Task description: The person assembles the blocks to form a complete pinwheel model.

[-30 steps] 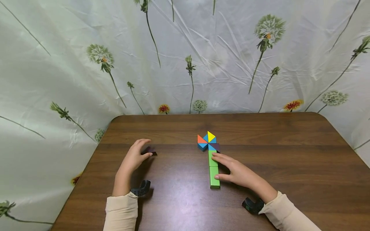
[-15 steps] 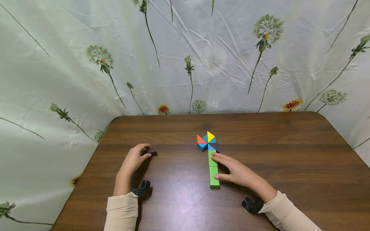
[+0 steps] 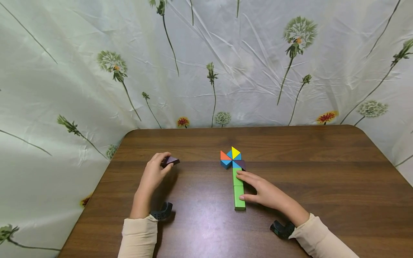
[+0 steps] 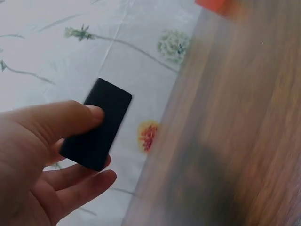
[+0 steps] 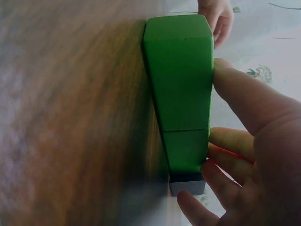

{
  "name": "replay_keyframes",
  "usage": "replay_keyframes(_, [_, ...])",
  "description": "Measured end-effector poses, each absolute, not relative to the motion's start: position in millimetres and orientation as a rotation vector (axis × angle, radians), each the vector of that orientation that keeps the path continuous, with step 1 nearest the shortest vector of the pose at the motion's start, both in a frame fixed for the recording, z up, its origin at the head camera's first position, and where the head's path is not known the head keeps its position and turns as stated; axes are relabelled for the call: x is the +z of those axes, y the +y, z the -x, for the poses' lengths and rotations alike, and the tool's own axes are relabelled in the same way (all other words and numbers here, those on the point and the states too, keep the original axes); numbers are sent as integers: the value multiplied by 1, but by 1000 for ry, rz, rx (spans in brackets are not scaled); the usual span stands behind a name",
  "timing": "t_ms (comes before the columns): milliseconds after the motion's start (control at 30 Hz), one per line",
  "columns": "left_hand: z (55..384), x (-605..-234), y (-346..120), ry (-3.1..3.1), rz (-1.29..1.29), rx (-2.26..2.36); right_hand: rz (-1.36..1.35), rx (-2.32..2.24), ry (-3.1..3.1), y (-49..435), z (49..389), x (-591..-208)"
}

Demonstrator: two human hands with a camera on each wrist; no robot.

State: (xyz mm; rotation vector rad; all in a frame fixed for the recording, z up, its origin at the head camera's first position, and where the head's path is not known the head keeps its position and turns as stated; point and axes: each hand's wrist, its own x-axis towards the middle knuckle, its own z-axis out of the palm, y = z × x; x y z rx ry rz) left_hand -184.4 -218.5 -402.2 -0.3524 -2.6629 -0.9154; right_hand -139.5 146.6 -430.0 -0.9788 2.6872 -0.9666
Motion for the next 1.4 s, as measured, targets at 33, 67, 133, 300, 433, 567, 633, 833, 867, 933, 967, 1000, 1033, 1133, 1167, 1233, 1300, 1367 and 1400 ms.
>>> replay_keyframes(33, [184, -402, -216, -2646, 346, -929, 979, -966, 2687, 147, 140, -430])
replay_keyframes(67, [184, -401, -213, -2630, 341, -942, 979, -965, 2687, 147, 140, -430])
replay_keyframes(133, [184, -399, -208, -2603, 332, -968, 979, -961, 2687, 147, 140, -431])
replay_keyframes(300, [184, -398, -195, -2558, 308, -1026, 977, -958, 2684, 146, 141, -431])
replay_keyframes(433, [184, -396, -182, -2535, 314, -1085, 975, -960, 2680, 146, 141, -430])
replay_keyframes(567, [182, -395, -168, -2508, 331, -1130, 975, -960, 2683, 147, 141, -430])
replay_keyframes(633, [182, -396, -160, -2499, 343, -1137, 975, -959, 2685, 147, 141, -431])
replay_keyframes(833, [180, -400, -140, -2513, 386, -1123, 976, -954, 2689, 147, 141, -432])
replay_keyframes(867, [180, -401, -137, -2521, 395, -1115, 976, -955, 2689, 147, 141, -432])
replay_keyframes(933, [179, -403, -131, -2539, 413, -1090, 979, -955, 2691, 147, 141, -431])
replay_keyframes(967, [178, -404, -128, -2550, 420, -1074, 980, -956, 2691, 147, 141, -431])
replay_keyframes(1000, [178, -406, -125, -2564, 420, -1050, 982, -957, 2691, 147, 141, -431])
replay_keyframes(1033, [177, -408, -123, -2580, 423, -1027, 982, -957, 2691, 147, 141, -431])
replay_keyframes(1133, [175, -412, -115, -2628, 416, -971, 982, -962, 2690, 147, 140, -430])
replay_keyframes(1167, [175, -414, -112, -2646, 412, -954, 982, -963, 2689, 147, 140, -430])
replay_keyframes(1233, [173, -417, -107, -2677, 406, -931, 981, -964, 2686, 147, 140, -430])
replay_keyframes(1300, [173, -420, -103, -2703, 399, -918, 979, -966, 2683, 147, 140, -430])
replay_keyframes(1367, [172, -424, -98, -2724, 404, -908, 973, -966, 2676, 147, 140, -430])
replay_keyframes(1400, [172, -425, -96, -2736, 406, -908, 969, -966, 2674, 147, 140, -430])
